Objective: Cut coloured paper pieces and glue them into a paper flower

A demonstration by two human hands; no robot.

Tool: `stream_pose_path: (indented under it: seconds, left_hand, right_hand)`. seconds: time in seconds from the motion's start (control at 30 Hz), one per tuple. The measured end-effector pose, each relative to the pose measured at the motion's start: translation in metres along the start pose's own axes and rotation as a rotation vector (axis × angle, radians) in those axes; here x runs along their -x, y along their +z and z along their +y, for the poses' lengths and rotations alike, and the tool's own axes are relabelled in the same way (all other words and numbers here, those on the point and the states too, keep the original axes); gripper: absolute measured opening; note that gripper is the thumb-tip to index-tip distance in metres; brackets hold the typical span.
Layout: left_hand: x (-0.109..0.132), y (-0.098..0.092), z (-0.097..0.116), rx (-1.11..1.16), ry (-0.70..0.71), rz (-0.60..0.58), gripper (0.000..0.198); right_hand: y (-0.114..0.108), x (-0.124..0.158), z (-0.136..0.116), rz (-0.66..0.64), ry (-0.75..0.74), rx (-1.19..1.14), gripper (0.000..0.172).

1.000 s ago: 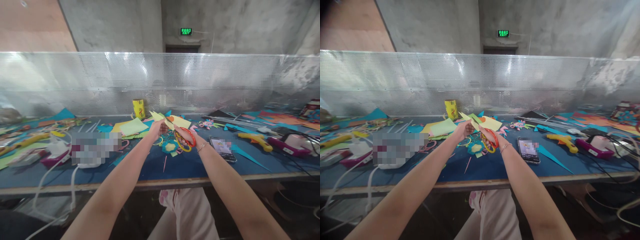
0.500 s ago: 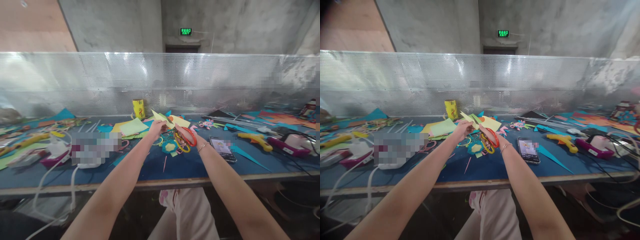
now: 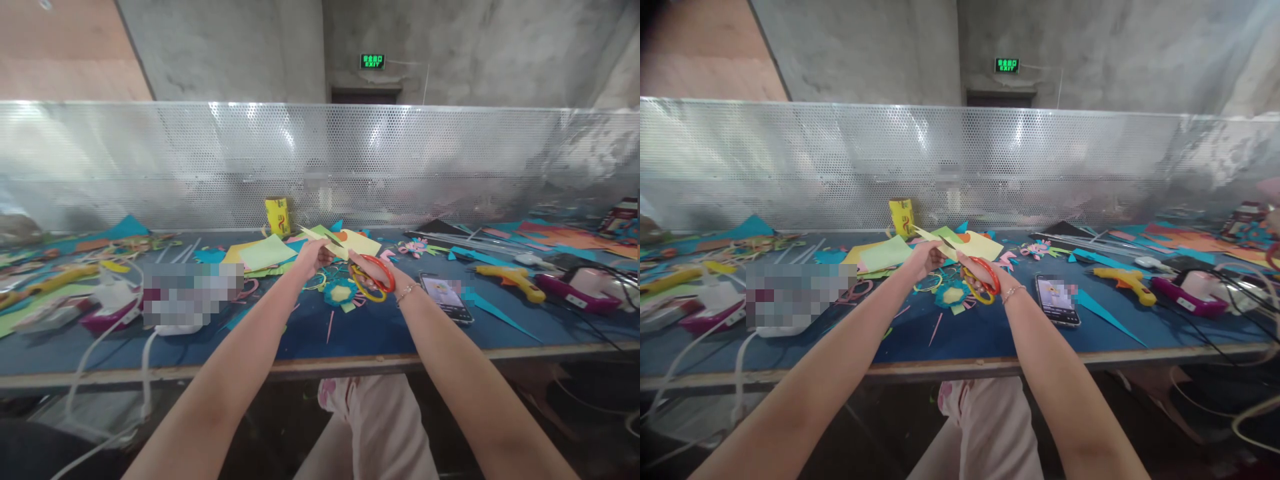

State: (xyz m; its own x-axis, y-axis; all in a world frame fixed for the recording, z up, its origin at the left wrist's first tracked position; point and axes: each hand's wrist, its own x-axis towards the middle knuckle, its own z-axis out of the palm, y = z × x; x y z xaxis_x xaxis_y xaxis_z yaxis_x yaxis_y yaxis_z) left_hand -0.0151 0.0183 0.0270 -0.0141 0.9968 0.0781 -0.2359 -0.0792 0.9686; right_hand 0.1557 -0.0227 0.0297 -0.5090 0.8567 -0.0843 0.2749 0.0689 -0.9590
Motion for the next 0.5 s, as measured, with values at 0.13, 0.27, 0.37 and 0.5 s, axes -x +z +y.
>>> stream_pose_path:
  seconds: [0.13,0.27,0.37,0.5]
  left_hand:
    - [-0.004,-0.004,0.0,-0.022,0.028,0.04,0.008]
    - [-0.007,-0.007,0.003,0.063,0.153,0.097,0.013]
    - [-0.008,-0.007,0.006,0.174,0.236,0.224,0.016]
    - [-0.004,0.0,0.011,0.325,0.267,0.295,0.012]
  right_hand:
    - [-0.004,0.0,0.002,-0.003,-0.017,-0.025,0.048]
    - [-0.008,-0.001,0.004,-0.024,-0.046,-0.112,0.044]
    - [-0.007,-0.003,0.005,-0.033,-0.054,-0.181,0.042]
    - [-0.003,-0.007,0.005,-0.022,-0.094,-0.152,0.042]
